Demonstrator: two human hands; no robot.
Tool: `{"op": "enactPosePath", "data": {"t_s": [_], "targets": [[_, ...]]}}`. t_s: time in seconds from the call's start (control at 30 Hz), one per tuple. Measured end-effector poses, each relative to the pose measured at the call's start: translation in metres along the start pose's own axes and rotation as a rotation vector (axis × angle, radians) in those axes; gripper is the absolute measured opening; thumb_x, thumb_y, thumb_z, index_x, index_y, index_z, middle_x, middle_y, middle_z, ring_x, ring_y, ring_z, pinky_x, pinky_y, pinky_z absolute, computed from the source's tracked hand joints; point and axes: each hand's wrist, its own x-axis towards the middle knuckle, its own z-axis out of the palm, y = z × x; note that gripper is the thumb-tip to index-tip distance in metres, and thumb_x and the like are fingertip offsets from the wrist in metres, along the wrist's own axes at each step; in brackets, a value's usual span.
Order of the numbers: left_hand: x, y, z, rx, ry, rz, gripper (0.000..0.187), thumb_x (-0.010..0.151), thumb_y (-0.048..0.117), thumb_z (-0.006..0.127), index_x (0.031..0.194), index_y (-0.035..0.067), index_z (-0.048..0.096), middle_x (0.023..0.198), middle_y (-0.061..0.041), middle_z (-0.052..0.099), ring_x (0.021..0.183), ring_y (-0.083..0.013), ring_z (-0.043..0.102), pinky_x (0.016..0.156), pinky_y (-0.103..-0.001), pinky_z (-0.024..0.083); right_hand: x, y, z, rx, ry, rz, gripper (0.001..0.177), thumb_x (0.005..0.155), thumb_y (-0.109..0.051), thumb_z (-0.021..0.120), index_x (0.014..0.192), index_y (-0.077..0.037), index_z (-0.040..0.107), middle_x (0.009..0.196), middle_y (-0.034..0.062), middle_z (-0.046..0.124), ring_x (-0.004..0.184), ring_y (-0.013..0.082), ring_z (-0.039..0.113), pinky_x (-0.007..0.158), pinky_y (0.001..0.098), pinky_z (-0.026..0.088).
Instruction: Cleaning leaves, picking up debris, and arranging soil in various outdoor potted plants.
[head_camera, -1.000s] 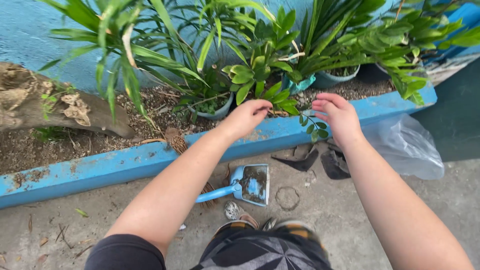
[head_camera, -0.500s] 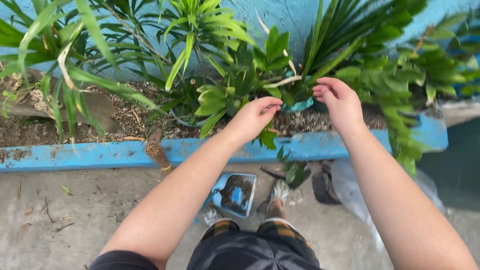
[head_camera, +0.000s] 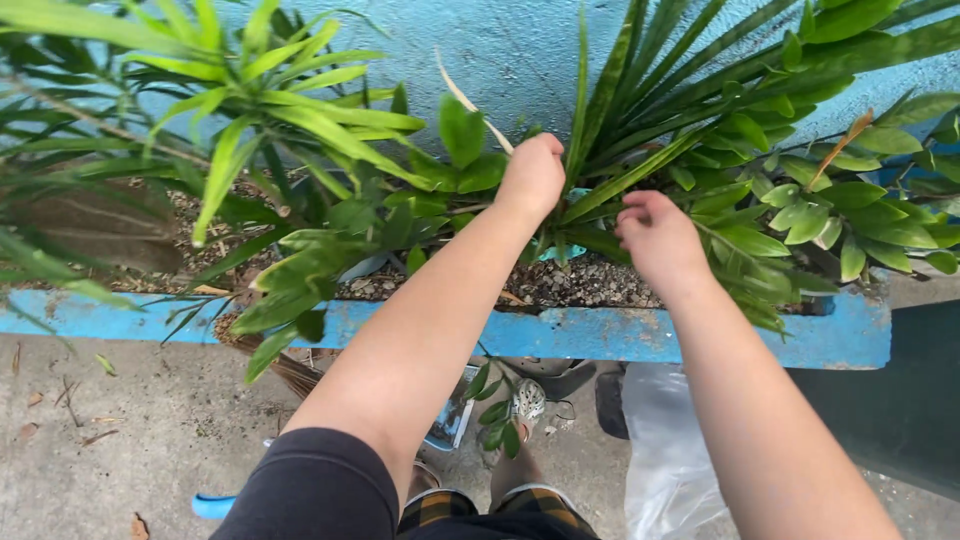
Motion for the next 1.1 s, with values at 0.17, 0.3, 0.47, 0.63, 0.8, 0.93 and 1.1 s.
{"op": "enactPosePath", "data": {"t_s": [0.17,0.3,0.47,0.63,0.8,0.93,1.1], "targets": [[0.033,-0.025,0.035,0.315,-0.344,-0.075,0.026,0.089,0.001,0.055,0.11,0.0,0.07,0.113,-0.024,0.071,0.106,-0.0396,0.069,0.093,-0.048,0.055,-0.024,0.0,-0.007,-0.126,0.017,0.069,0.041,0.09,-0.009,0.062,0.13,-0.003,0.061,0.105,0.0085,0.074,0.088,0.0187,0.07,0.081,0.032,0.056],[0.034,-0.041,0.038,0.554,-0.48,-0.081,0.029,0.093,0.006,0.054,0.115,0.005,0.073,0.122,-0.02,0.069,0.111,-0.0374,0.067,0.097,-0.048,0.054,-0.033,0.007,-0.012,-0.108,-0.015,0.086,0.04,0.09,-0.012,0.062,0.129,-0.005,0.063,0.104,0.0068,0.075,0.093,0.0174,0.07,0.085,0.0316,0.055],[0.026,-0.062,0.044,0.677,-0.402,0.159,0.03,0.092,0.005,0.052,0.114,0.006,0.072,0.119,-0.018,0.069,0.115,-0.0355,0.062,0.099,-0.05,0.049,-0.037,0.0,-0.018,-0.113,-0.043,0.102,0.041,0.089,-0.012,0.062,0.129,-0.006,0.063,0.104,0.0056,0.075,0.092,0.0172,0.071,0.085,0.0309,0.055],[0.024,-0.072,0.046,0.706,-0.359,0.103,0.024,0.087,0.009,0.056,0.1,0.008,0.077,0.114,-0.016,0.07,0.117,-0.0332,0.061,0.102,-0.048,0.048,-0.031,0.005,-0.018,-0.072,-0.075,0.108,0.041,0.089,-0.01,0.062,0.129,-0.005,0.063,0.103,0.0063,0.075,0.089,0.0168,0.071,0.083,0.0308,0.056],[0.022,-0.056,0.03,0.371,-0.1,0.095,0.019,0.093,0.006,0.056,0.094,0.007,0.074,0.097,-0.016,0.072,0.104,-0.0342,0.065,0.094,-0.046,0.053,-0.025,0.008,-0.019,0.031,-0.119,0.146,0.038,0.091,-0.006,0.057,0.129,-0.002,0.062,0.104,0.0092,0.071,0.086,0.0176,0.072,0.079,0.0304,0.059],[0.007,-0.018,-0.008,0.345,0.073,0.18,0.013,0.093,0.01,0.063,0.086,0.003,0.07,0.087,-0.018,0.071,0.093,-0.0372,0.064,0.086,-0.049,0.053,-0.02,-0.003,-0.017,0.05,-0.136,0.126,0.037,0.092,-0.006,0.057,0.129,-0.001,0.061,0.108,0.0115,0.07,0.088,0.02,0.074,0.079,0.0326,0.06],[-0.083,0.046,-0.085,-0.275,-0.019,-0.053,0.015,0.1,0.014,0.06,0.092,0.003,0.066,0.076,-0.004,0.067,0.069,-0.0128,0.06,0.067,-0.03,0.049,-0.022,-0.031,-0.016,0.52,-0.218,0.225,0.037,0.096,-0.007,0.052,0.132,-0.002,0.058,0.114,0.0144,0.066,0.094,0.0243,0.074,0.081,0.0379,0.064]]}}
